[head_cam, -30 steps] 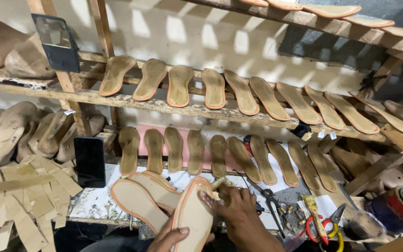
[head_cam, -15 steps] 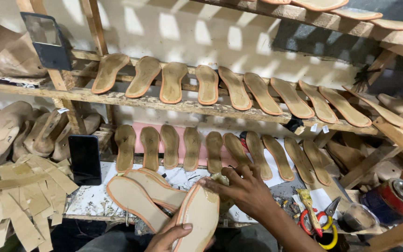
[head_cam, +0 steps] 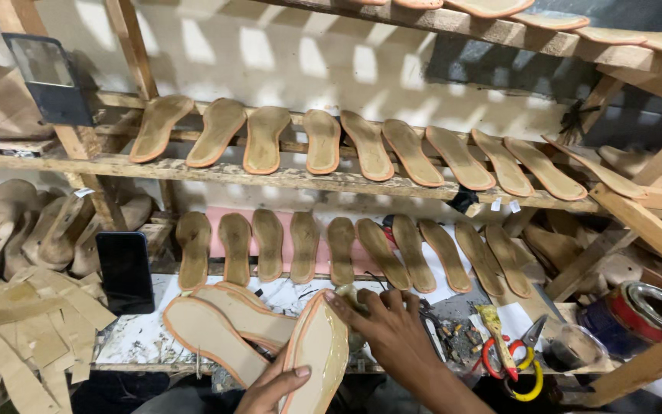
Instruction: The person holds sandal insoles one at a time and spreads adhesive over the insole surface by hand, taking glue from a container on the workbench. Coated insoles are stacked and then placed onto a wooden drying rack.
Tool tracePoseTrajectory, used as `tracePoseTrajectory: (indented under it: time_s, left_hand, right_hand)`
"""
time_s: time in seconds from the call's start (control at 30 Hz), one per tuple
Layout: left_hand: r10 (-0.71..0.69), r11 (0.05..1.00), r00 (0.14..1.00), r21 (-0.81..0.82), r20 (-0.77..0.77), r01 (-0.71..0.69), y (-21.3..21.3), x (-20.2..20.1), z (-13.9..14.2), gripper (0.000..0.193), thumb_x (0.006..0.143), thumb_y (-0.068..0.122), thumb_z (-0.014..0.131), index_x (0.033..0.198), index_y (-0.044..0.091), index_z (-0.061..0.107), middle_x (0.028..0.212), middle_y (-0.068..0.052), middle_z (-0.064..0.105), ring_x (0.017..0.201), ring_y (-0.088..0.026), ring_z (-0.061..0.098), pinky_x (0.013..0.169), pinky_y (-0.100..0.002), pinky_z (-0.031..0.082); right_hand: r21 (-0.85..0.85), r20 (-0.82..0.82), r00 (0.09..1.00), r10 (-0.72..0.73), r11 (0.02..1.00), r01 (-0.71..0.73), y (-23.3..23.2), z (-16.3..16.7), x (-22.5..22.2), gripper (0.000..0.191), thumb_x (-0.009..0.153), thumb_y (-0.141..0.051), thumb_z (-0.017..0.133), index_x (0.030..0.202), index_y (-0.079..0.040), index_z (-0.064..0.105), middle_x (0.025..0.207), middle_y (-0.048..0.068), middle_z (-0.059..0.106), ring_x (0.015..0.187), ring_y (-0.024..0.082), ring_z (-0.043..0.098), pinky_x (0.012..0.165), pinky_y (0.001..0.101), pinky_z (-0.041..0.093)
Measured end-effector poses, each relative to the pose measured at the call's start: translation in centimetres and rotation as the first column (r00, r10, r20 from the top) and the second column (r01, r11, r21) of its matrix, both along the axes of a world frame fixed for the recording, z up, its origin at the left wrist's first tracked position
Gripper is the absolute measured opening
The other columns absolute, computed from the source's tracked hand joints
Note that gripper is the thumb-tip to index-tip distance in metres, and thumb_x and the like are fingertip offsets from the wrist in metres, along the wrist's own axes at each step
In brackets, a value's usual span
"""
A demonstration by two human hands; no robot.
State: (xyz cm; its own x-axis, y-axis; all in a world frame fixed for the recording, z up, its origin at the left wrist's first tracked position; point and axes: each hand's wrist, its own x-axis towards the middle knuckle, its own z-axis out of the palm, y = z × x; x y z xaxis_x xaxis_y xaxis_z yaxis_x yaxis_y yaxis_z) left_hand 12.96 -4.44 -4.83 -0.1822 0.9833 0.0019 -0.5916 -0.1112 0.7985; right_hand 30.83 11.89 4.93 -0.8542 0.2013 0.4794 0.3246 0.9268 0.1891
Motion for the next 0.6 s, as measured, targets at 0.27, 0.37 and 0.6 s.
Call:
tracePoseTrajectory:
  time_s: [0.27,0.37,0.6]
  left_hand:
    - [0.082,0.996,0.978,0.021,0.192,-0.088,-0.3,1.3,2.2,0.068,0.093,0.016,0.059,0.157,0.006,0.038,0.155,-0.007,0.052,0.142,-0.019,0.049,0.114,-0.035,0.038]
    - [0.082,0.995,0.952,0.025,0.294,-0.094,-0.1,1.8,2.4,0.063,0.095,0.022,0.058,0.154,0.006,0.043,0.148,-0.009,0.058,0.133,-0.020,0.056,0.109,-0.036,0.044]
    - [0.159,0.985,0.870,-0.017,0.467,-0.171,-0.5,-0.2,1.5,0.054,0.100,0.029,0.060,0.146,0.001,0.054,0.125,-0.019,0.061,0.104,-0.029,0.062,0.087,-0.042,0.051]
  right_hand:
    - [0.100,0.171,0.985,0.028,0.994,-0.045,-2.2,3.0,-1.5,0.097,0.073,0.003,0.061,0.158,-0.036,0.032,0.115,0.003,0.060,0.100,0.032,0.052,0.089,0.0562,0.037]
    - [0.178,0.068,0.993,0.096,0.978,-0.107,-1.7,1.1,-1.1,0.093,0.073,-0.001,0.060,0.155,-0.040,0.037,0.122,0.005,0.061,0.095,0.029,0.052,0.082,0.0520,0.038]
    - [0.010,0.192,0.977,0.092,0.995,-0.096,-6.6,-5.0,0.2,0.072,0.085,-0.023,0.060,0.152,-0.039,0.042,0.114,0.004,0.057,0.107,0.035,0.052,0.090,0.0701,0.035]
